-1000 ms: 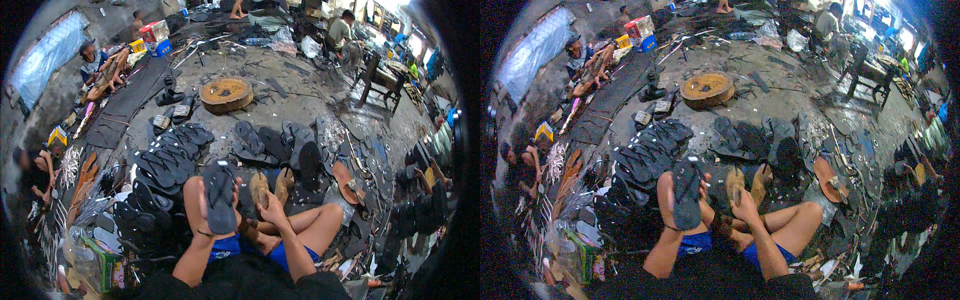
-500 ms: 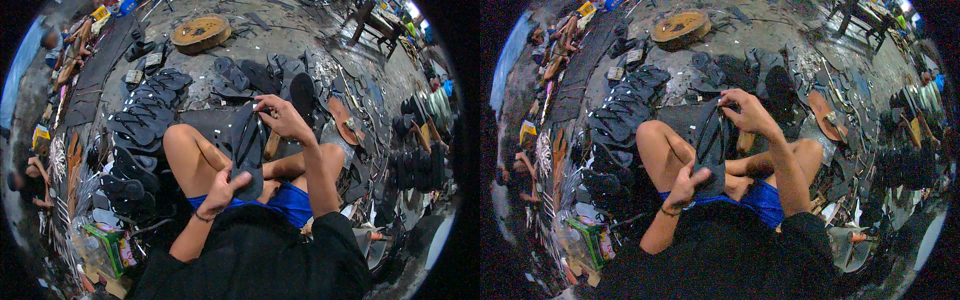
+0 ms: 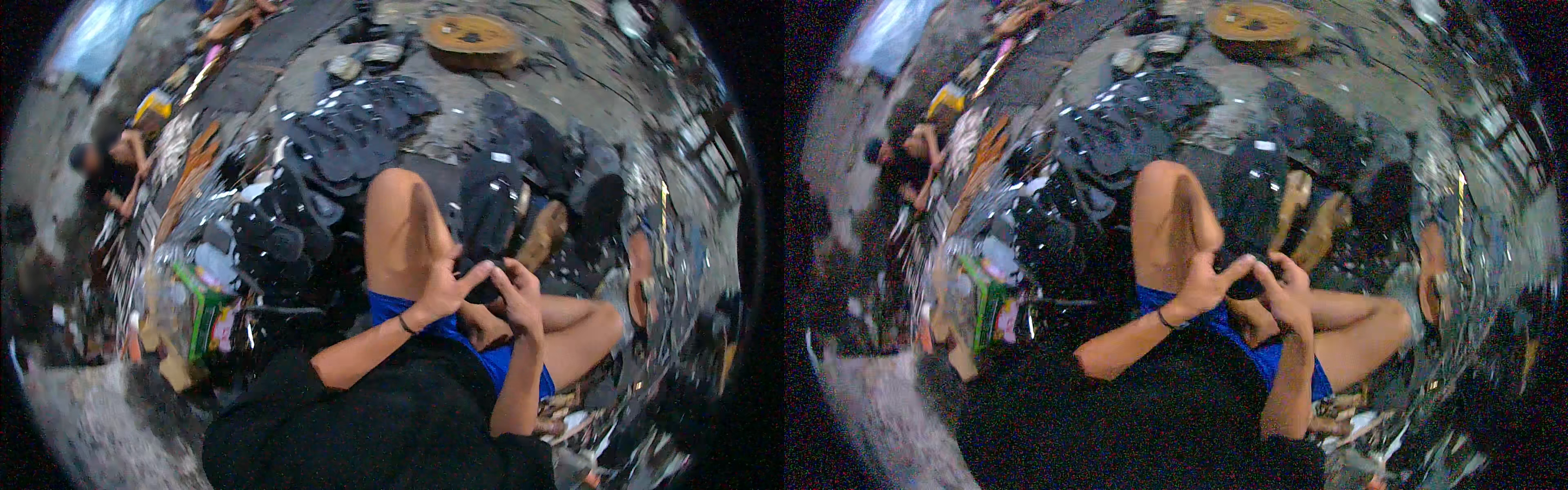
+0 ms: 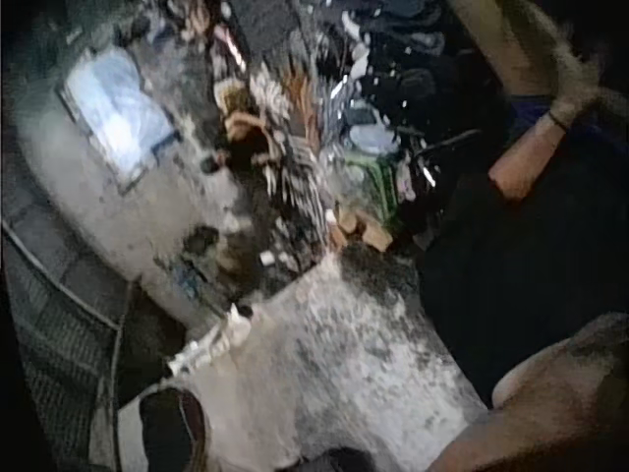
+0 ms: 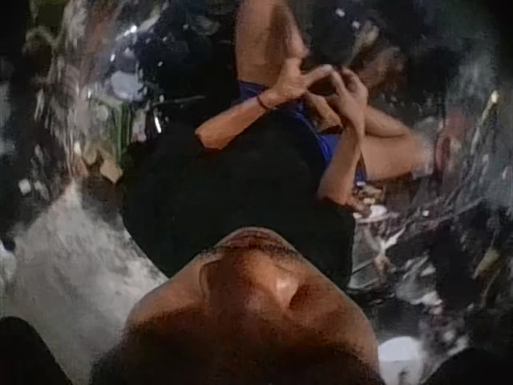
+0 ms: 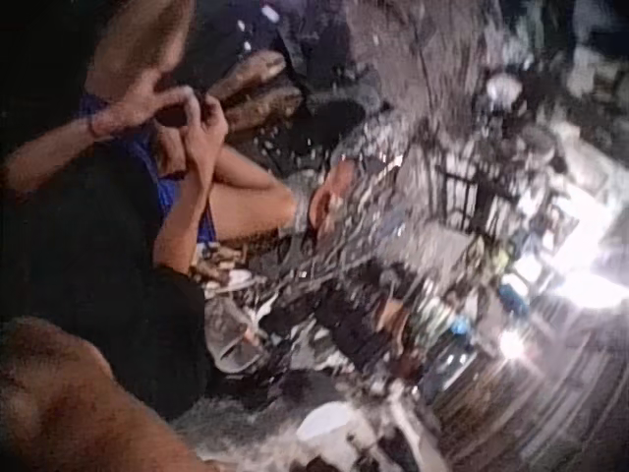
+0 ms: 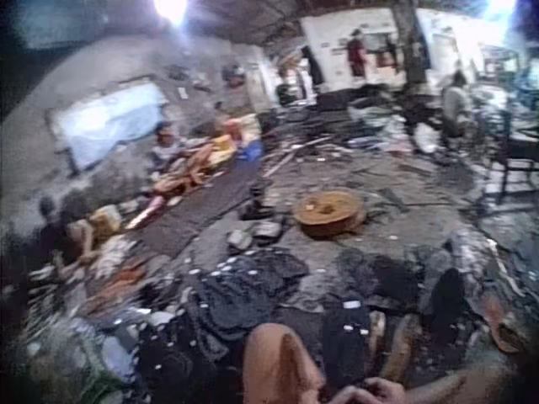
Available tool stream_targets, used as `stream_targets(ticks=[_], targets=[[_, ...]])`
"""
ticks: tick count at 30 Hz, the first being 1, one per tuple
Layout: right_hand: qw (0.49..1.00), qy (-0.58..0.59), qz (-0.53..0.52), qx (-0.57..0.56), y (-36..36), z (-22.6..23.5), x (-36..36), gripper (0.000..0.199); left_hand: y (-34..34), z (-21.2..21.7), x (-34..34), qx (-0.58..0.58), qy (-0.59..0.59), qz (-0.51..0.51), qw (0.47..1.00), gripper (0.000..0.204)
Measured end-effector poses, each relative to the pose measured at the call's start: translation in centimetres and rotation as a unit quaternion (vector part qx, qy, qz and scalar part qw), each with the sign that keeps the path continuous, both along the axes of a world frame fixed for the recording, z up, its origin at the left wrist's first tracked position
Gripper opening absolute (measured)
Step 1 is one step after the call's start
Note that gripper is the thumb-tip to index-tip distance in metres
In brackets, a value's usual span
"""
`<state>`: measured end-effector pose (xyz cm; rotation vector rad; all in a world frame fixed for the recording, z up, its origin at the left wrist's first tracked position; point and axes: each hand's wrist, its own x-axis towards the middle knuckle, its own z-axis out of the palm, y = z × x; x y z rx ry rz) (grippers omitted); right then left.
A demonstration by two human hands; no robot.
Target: The person sits on the floor and assembles flip-flops by hand. They repeatedly pick up a black sole and a strap, align the strap to the sole, and press the components together to form a finished sandal.
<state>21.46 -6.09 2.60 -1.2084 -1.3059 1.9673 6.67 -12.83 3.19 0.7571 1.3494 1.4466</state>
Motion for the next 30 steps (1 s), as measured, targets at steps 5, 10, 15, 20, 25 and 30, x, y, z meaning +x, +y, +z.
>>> stream_targets(ticks=[5,10,15,20,25,30], targets=[[0.997,0.073,0.015,0.014,-0.4,-1.5,-0.8,0.025,-1.4,1.1,-0.7,-0.035,0.075,0.031,0.996,0.033],[0.993,0.092,0.068,0.034,0.0,-1.1,-2.6,0.026,-2.4,1.2,-1.7,0.017,0.100,0.091,0.991,0.038],[0.983,0.072,0.133,0.104,0.6,0.2,-4.4,0.032,-3.2,0.6,-2.6,0.035,0.080,0.162,0.983,0.039],[0.935,-0.107,0.109,0.321,6.5,-0.5,-2.7,0.040,-5.7,3.8,-8.8,-0.027,0.184,0.320,0.929,0.027],[0.824,-0.315,-0.138,0.450,16.0,-4.5,5.9,0.051,-12.1,4.5,-18.0,-0.085,0.252,0.511,0.817,0.035],[0.668,-0.518,-0.260,0.467,18.4,-7.9,10.4,0.086,-15.6,1.7,-19.2,-0.159,0.661,0.470,0.563,0.080]])
